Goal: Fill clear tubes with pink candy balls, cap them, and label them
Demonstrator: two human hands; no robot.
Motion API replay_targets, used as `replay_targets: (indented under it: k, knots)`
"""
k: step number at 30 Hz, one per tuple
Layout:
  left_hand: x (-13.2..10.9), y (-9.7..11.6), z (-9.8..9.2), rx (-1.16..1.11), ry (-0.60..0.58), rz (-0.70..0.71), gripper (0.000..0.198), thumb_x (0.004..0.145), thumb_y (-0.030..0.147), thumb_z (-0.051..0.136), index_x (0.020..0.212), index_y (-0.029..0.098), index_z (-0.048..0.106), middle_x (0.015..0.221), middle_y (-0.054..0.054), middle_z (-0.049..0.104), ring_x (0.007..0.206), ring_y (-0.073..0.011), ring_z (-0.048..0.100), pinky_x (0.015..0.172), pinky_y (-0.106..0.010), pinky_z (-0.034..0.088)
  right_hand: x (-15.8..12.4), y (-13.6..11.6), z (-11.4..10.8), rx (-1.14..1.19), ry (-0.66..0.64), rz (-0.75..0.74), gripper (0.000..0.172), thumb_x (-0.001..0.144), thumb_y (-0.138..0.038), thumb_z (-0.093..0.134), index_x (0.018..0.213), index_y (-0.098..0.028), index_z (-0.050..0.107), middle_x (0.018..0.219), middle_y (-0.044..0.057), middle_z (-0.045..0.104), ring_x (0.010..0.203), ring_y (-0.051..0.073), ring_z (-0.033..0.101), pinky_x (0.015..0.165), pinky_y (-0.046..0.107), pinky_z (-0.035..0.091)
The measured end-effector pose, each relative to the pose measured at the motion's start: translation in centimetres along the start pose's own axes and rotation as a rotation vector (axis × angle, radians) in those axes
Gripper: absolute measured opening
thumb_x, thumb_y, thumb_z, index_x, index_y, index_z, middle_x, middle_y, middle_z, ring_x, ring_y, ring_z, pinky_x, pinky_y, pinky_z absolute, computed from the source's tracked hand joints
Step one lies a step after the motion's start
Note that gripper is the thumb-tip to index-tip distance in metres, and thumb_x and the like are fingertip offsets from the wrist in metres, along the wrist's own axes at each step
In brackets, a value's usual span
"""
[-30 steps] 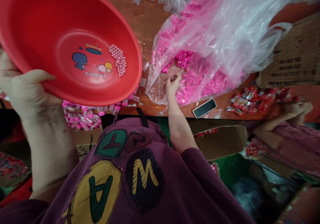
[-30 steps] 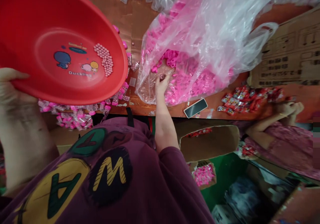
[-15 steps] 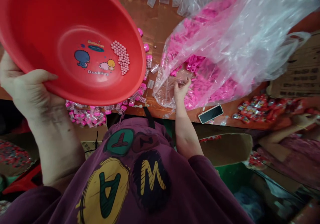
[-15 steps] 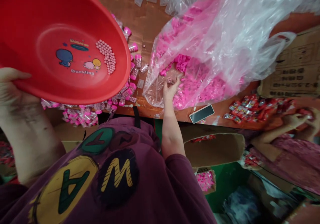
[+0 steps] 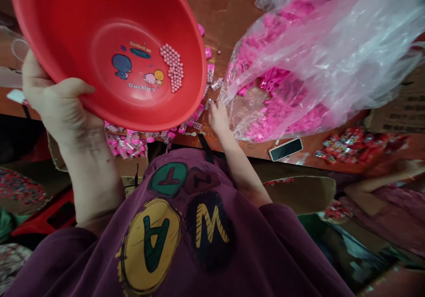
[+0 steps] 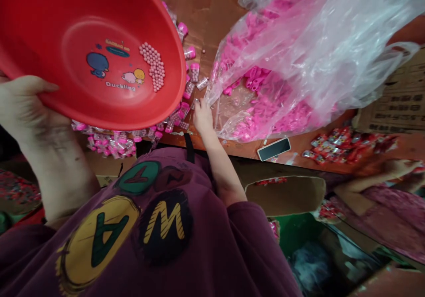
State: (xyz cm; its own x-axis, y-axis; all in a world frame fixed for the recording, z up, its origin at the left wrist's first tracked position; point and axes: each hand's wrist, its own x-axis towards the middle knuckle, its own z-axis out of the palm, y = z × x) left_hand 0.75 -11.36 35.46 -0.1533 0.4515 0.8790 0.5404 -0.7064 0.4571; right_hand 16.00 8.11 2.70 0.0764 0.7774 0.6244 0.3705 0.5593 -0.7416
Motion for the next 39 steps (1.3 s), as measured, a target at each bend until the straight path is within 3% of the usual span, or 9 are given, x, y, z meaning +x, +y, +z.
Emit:
replay_targets:
  k: [4,7,9,14,20,25,29,33,39]
  knots:
    - [-0.4,-0.8,-0.1,-0.117,0.028,0.061,0.052,0.040,0.034,0.095,0.084,0.025,0.070,0.097,0.008,0.080,0.112,-0.0346,0.069,0.118,-0.059,0.051,2.6,-1.5,0.5,-0.111,-0.147,0.028,0.043,0.100,-0.009,0.037,0.131,-0.013,0.066,0.142,0.022,0.058,0.131,0.034,0.054,0.115,0.059,0.047]
    - [-0.6,-1.7,-0.2,-0.187,0.026,0.100,0.047,0.043,0.031,0.091,0.087,0.024,0.075,0.096,0.007,0.080,0.100,-0.0296,0.070,0.115,-0.061,0.051,2.4,-1.8,-0.4,-0.141,-0.168,0.047,0.039,0.097,-0.010,0.043,0.128,-0.010,0.067,0.135,0.025,0.060,0.126,0.036,0.056,0.114,0.061,0.047]
    - [-0.7,-2.3,-0.3,-0.174,0.018,0.100,0.047,0.045,0.026,0.089,0.090,0.024,0.078,0.098,0.006,0.080,0.099,-0.0278,0.070,0.114,-0.061,0.052,1.5,-2.0,-1.7,-0.085,-0.076,0.055,0.038,0.095,-0.018,0.055,0.131,-0.010,0.066,0.135,0.024,0.058,0.127,0.036,0.055,0.115,0.060,0.047]
    - [-1.0,-3.9,0.0,-0.263,-0.004,0.167,0.065,0.046,0.034,0.096,0.109,0.024,0.082,0.107,0.002,0.080,0.104,-0.0275,0.069,0.103,-0.052,0.060,0.6,-4.3,-6.0,0.283,0.355,0.054,0.046,0.095,-0.046,0.067,0.136,-0.026,0.061,0.132,0.013,0.058,0.125,0.030,0.057,0.116,0.057,0.048]
    - [-1.8,-3.6,1.6,-0.317,-0.262,0.110,0.070,0.052,0.031,0.101,0.117,0.019,0.080,0.113,-0.004,0.080,0.106,-0.0302,0.071,0.100,-0.052,0.063,5.6,-8.2,-7.0,0.163,0.011,-0.214,0.038,0.098,-0.048,0.070,0.127,-0.024,0.067,0.142,0.013,0.057,0.144,0.038,0.044,0.127,0.065,0.032]
    - [-2.4,-2.9,2.7,-0.343,-0.387,0.048,0.065,0.053,0.013,0.088,0.118,0.015,0.079,0.110,-0.006,0.080,0.104,-0.0338,0.074,0.100,-0.062,0.064,8.6,-7.8,-6.7,-0.147,-0.051,-0.287,0.044,0.113,-0.043,0.033,0.129,-0.017,0.065,0.152,0.015,0.055,0.147,0.039,0.041,0.123,0.070,0.030]
    - [-2.8,-2.5,3.3,-0.331,-0.487,-0.012,0.068,0.052,0.012,0.075,0.119,0.012,0.077,0.108,-0.008,0.080,0.101,-0.0373,0.076,0.092,-0.065,0.066,7.3,-6.9,-7.0,-0.370,-0.085,-0.292,0.054,0.114,-0.033,0.017,0.137,-0.016,0.062,0.160,0.018,0.048,0.148,0.040,0.040,0.118,0.068,0.036]
    - [-3.3,-1.2,3.9,-0.254,-0.482,-0.101,0.061,0.054,0.009,0.074,0.114,0.023,0.079,0.113,-0.002,0.079,0.117,-0.0373,0.073,0.104,-0.061,0.062,4.4,-6.4,-5.7,-0.419,-0.183,-0.300,0.044,0.110,-0.026,0.029,0.131,-0.014,0.066,0.156,0.021,0.051,0.141,0.041,0.044,0.112,0.067,0.041]
    - [-2.8,-1.5,5.6,-0.209,-0.419,-0.204,0.058,0.052,0.015,0.089,0.104,0.034,0.074,0.112,0.004,0.077,0.139,-0.0398,0.058,0.105,-0.057,0.059,0.7,-6.8,-1.9,0.064,-0.287,-0.210,0.032,0.090,-0.029,0.073,0.119,-0.015,0.074,0.130,0.018,0.066,0.124,0.035,0.059,0.113,0.060,0.048]
